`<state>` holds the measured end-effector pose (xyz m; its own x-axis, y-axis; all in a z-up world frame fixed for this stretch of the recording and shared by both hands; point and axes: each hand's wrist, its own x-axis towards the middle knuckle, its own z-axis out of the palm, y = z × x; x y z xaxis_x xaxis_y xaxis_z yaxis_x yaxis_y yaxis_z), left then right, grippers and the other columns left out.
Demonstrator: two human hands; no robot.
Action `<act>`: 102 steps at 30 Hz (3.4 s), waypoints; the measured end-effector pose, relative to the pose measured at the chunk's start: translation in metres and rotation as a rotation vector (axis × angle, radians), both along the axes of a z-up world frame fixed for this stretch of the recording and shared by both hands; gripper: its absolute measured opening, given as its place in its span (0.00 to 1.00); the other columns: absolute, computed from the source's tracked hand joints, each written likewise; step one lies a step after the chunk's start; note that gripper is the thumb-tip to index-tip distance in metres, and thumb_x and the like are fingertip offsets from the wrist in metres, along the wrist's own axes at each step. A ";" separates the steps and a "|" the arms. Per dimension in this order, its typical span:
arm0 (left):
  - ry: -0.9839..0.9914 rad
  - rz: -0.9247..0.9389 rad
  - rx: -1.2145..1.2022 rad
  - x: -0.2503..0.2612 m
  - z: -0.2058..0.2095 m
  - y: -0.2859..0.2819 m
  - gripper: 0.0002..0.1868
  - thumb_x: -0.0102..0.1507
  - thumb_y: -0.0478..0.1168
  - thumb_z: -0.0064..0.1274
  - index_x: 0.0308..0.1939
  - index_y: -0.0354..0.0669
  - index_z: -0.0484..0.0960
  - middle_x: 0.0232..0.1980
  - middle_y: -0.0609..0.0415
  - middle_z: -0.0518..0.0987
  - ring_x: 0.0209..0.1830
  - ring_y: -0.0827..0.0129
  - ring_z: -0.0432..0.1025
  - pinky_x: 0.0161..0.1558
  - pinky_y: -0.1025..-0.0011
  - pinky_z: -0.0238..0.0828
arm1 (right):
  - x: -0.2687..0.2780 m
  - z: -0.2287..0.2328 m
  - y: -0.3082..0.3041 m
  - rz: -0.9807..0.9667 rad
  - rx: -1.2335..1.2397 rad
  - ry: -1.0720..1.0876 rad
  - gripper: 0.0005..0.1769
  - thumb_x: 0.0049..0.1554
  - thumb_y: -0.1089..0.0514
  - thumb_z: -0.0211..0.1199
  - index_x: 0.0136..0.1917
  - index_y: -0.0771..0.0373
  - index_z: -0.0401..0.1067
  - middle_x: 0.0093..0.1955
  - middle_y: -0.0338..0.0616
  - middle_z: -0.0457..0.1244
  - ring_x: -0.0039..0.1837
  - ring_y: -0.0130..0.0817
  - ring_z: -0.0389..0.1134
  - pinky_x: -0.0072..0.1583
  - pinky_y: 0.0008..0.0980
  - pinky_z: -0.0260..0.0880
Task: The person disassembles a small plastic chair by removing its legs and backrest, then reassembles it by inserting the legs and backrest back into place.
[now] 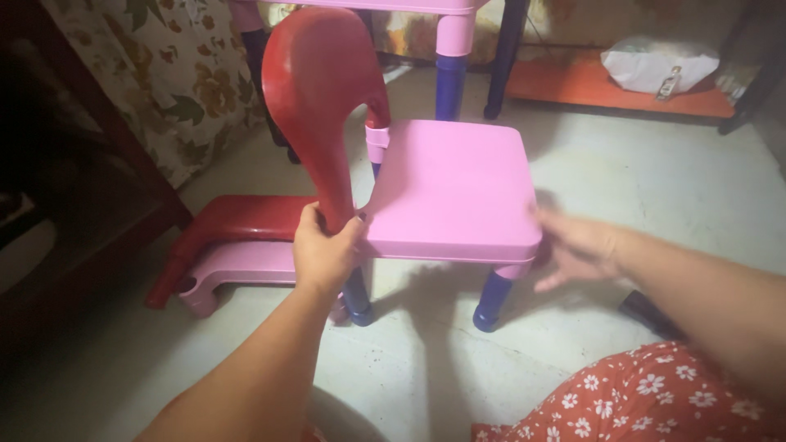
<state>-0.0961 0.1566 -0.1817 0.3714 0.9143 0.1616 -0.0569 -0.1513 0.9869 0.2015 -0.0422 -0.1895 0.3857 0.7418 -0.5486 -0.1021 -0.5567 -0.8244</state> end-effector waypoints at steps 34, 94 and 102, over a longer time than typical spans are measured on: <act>0.025 -0.098 -0.219 -0.002 -0.016 0.006 0.35 0.47 0.48 0.66 0.56 0.44 0.74 0.49 0.54 0.81 0.47 0.69 0.76 0.46 0.67 0.73 | -0.204 0.072 0.191 -0.024 0.576 -0.229 0.35 0.38 0.71 0.64 0.59 0.68 0.56 0.42 0.51 0.63 0.38 0.40 0.71 0.39 0.39 0.76; 0.090 -0.541 -0.101 0.012 0.021 -0.017 0.31 0.49 0.41 0.69 0.56 0.41 0.79 0.47 0.53 0.84 0.44 0.69 0.79 0.45 0.67 0.77 | -0.159 0.102 0.133 0.141 0.658 -0.105 0.15 0.42 0.73 0.60 0.45 0.68 0.68 0.37 0.47 0.62 0.38 0.39 0.68 0.41 0.39 0.71; 0.191 -0.690 -0.017 0.043 0.018 -0.043 0.39 0.46 0.41 0.72 0.61 0.39 0.76 0.55 0.51 0.82 0.56 0.65 0.77 0.58 0.66 0.74 | -0.110 0.101 0.069 0.315 0.621 -0.043 0.20 0.44 0.77 0.58 0.50 0.67 0.67 0.44 0.45 0.62 0.49 0.37 0.68 0.53 0.37 0.72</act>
